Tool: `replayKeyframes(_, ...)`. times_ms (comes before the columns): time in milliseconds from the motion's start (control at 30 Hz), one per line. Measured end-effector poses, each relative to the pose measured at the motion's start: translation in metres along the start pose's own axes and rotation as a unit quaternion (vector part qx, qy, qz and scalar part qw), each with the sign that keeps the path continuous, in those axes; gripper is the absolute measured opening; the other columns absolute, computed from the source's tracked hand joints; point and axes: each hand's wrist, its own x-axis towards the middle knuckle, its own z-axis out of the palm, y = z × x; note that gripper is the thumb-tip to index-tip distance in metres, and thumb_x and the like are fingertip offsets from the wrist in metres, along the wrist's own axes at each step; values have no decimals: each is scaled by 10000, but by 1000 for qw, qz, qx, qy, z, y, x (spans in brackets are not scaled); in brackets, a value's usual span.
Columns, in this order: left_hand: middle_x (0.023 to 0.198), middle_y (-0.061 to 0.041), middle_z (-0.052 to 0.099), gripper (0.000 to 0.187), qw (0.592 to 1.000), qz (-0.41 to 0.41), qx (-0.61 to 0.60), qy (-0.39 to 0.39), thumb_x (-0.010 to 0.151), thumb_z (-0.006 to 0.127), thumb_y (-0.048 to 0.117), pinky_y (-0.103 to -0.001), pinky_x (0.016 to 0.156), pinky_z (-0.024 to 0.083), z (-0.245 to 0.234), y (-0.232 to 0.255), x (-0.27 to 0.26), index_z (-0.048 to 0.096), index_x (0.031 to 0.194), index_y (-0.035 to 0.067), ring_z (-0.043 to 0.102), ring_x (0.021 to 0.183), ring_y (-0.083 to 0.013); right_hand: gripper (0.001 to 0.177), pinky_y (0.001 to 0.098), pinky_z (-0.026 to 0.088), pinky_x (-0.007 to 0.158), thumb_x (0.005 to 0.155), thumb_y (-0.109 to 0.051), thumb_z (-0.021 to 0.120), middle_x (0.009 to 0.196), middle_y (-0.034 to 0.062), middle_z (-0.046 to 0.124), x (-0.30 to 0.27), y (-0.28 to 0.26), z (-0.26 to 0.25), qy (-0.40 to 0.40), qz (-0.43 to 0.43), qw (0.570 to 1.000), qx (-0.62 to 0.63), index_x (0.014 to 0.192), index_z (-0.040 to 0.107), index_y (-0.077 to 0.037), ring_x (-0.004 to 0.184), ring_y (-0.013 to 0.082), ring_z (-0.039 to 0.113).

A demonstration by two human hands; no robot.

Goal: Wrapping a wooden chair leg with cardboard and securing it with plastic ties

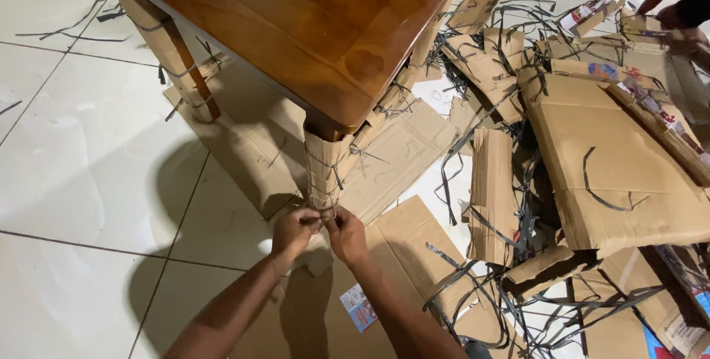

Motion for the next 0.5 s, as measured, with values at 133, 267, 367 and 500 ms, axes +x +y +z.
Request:
replayKeyframes(133, 1035, -118, 798, 253, 995, 20, 97, -2, 803, 790, 220, -392, 910, 581, -1, 6, -1, 819, 1054, 231, 740, 1058, -329, 138, 492, 550, 766, 911, -179, 676, 809, 228, 694, -13, -14, -8, 25, -62, 997, -50, 870, 680, -47, 875, 424, 708)
replayKeyframes(267, 1082, -177, 779, 212, 990, 56, 129, -12, 856, 718, 249, -461, 971, 566, 6, 2, -3, 812, 1029, 172, 708, 1111, -399, 123, 412, 581, 683, 907, -189, 680, 782, 162, 659, 4, 27, 0, 61, -173, 973, -138, 841, 653, -88, 814, 372, 713)
replayKeyframes(367, 1062, -122, 783, 184, 976, 84, 200, 3, 864, 699, 264, -437, 969, 566, 18, -7, 2, 809, 1000, 208, 725, 1088, -353, 95, 410, 580, 675, 917, -189, 653, 774, 96, 619, 7, 35, -3, 56, -225, 953, -196, 851, 653, -121, 797, 332, 705)
replayKeyframes(500, 1024, -139, 785, 198, 977, 86, 194, 8, 866, 704, 299, -427, 928, 577, 12, -2, -1, 804, 1008, 206, 733, 1052, -353, 74, 422, 586, 670, 923, -169, 641, 764, 80, 611, 3, 30, -9, 43, -251, 941, -224, 869, 671, -127, 793, 331, 700)
